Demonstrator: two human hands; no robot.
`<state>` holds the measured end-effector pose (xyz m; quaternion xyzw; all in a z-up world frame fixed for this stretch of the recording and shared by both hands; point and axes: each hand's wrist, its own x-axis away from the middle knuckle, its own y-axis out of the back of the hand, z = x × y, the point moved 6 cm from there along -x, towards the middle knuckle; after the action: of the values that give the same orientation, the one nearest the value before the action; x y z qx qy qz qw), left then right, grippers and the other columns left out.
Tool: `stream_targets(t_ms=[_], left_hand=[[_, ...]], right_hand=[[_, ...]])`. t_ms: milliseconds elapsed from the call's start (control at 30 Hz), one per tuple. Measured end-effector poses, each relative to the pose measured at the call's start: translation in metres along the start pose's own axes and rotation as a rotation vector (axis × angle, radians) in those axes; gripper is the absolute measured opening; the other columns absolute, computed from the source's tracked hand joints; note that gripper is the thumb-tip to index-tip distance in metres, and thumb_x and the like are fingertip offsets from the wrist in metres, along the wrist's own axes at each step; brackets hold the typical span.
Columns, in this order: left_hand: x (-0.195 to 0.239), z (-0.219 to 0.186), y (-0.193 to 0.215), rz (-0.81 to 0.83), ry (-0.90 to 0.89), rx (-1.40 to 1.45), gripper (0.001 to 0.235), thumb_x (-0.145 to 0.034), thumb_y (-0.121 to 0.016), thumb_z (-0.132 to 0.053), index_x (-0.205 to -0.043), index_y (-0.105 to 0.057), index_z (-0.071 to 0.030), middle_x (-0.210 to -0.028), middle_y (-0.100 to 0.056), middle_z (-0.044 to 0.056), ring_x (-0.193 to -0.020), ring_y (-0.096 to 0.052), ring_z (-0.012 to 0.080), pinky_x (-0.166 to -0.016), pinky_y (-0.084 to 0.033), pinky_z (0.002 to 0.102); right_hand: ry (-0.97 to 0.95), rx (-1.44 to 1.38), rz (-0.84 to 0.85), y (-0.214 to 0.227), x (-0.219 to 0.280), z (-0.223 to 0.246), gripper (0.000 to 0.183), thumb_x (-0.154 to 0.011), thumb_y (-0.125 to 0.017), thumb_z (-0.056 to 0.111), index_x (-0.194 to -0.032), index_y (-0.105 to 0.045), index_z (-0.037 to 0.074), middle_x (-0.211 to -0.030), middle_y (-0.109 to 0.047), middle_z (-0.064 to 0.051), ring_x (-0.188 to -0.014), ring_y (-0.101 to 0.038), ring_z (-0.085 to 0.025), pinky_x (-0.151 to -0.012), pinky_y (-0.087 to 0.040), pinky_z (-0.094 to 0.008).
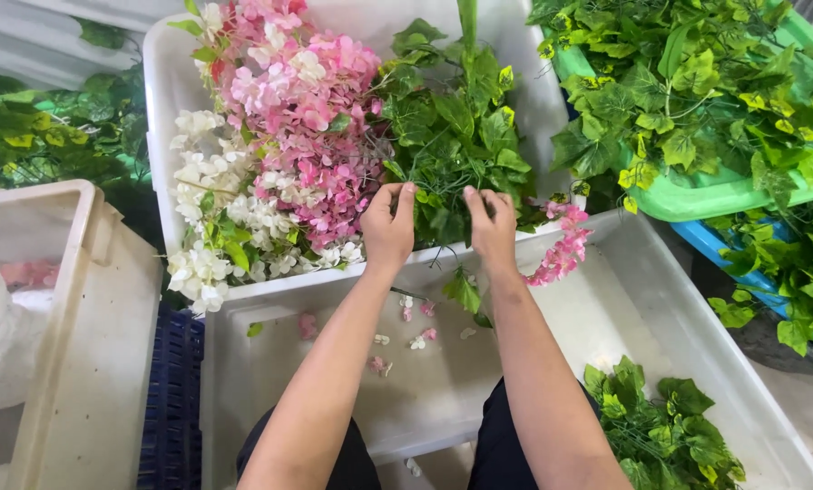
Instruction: The person sits on the floor and arranges artificial flowers and greenery. They pick up bunches of pink and white flowers and green leaves from a large white bin, separate them, and place them into a smaller white bin.
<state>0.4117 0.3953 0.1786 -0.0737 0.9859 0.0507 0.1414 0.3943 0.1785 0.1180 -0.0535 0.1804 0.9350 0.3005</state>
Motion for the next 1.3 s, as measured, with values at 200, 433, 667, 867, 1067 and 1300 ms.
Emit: stream_targets(t_ms=[200, 433, 667, 867, 1067, 1300], left_hand=[[-0.009, -0.001, 0.014, -0.105, 0.006, 0.052, 0.021, -0.102, -0.064, -0.030, -0.095, -0.076, -0.014, -0.068, -0.066, 0.006, -0.071, -0.058, 0.0130, -0.069, -0.050, 0.034], [-0.014, -0.009, 0.031, -0.280, 0.149, 0.333, 0.024, -0.103, -0.063, -0.036, -0.095, -0.074, -0.016, -0.084, -0.070, 0.002, -0.082, -0.059, 0.0114, -0.077, -0.050, 0.030], [-0.028, 0.010, 0.051, -0.348, 0.317, 0.729, 0.019, -0.103, -0.058, -0.041, -0.091, -0.059, -0.026, -0.057, -0.041, -0.009, -0.038, -0.035, 0.0070, -0.034, -0.025, 0.019], [-0.019, -0.007, 0.028, -0.202, 0.209, 0.539, 0.018, -0.104, -0.061, -0.033, -0.092, -0.067, -0.022, -0.055, -0.045, -0.008, -0.039, -0.042, -0.0001, -0.033, -0.029, 0.015], [-0.009, 0.025, -0.004, 0.164, 0.337, 0.523, 0.023, -0.107, -0.055, -0.029, -0.108, -0.071, -0.012, -0.058, -0.047, -0.005, -0.038, -0.041, 0.0036, -0.036, -0.035, 0.018], [0.008, 0.072, -0.047, 0.380, 0.498, 0.803, 0.016, -0.104, -0.057, -0.015, -0.116, -0.065, -0.009, -0.056, -0.048, 0.004, -0.040, -0.040, 0.0107, -0.039, -0.028, 0.021]], right_hand=[[-0.233, -0.360, -0.370, 0.030, -0.006, -0.024, 0.016, -0.096, -0.068, 0.020, -0.086, -0.076, 0.011, -0.085, -0.072, -0.007, -0.082, -0.064, -0.017, -0.072, -0.052, -0.030], [-0.308, -0.505, -0.613, 0.041, 0.000, -0.041, 0.020, -0.090, -0.073, 0.022, -0.081, -0.073, 0.004, -0.067, -0.066, -0.012, -0.055, -0.066, -0.017, -0.044, -0.048, -0.026], [-0.216, -0.468, -0.636, 0.056, 0.001, -0.039, 0.022, -0.098, -0.065, 0.024, -0.082, -0.072, 0.010, -0.069, -0.067, -0.007, -0.054, -0.066, -0.015, -0.045, -0.046, -0.026], [-0.041, 0.286, -0.078, 0.023, 0.006, 0.020, 0.037, -0.101, -0.065, 0.039, -0.117, -0.073, 0.006, -0.119, -0.065, -0.015, -0.110, -0.068, -0.037, -0.091, -0.055, -0.047], [0.079, 0.551, 0.034, 0.006, 0.016, 0.024, 0.056, -0.090, -0.076, 0.025, -0.140, -0.059, 0.008, -0.139, -0.057, -0.020, -0.131, -0.057, -0.038, -0.110, -0.048, -0.047], [-0.336, -0.986, 0.220, -0.019, 0.002, 0.002, 0.046, -0.096, -0.044, 0.027, -0.124, -0.067, -0.001, -0.110, -0.077, -0.018, -0.088, -0.078, -0.027, -0.068, -0.061, -0.035]])
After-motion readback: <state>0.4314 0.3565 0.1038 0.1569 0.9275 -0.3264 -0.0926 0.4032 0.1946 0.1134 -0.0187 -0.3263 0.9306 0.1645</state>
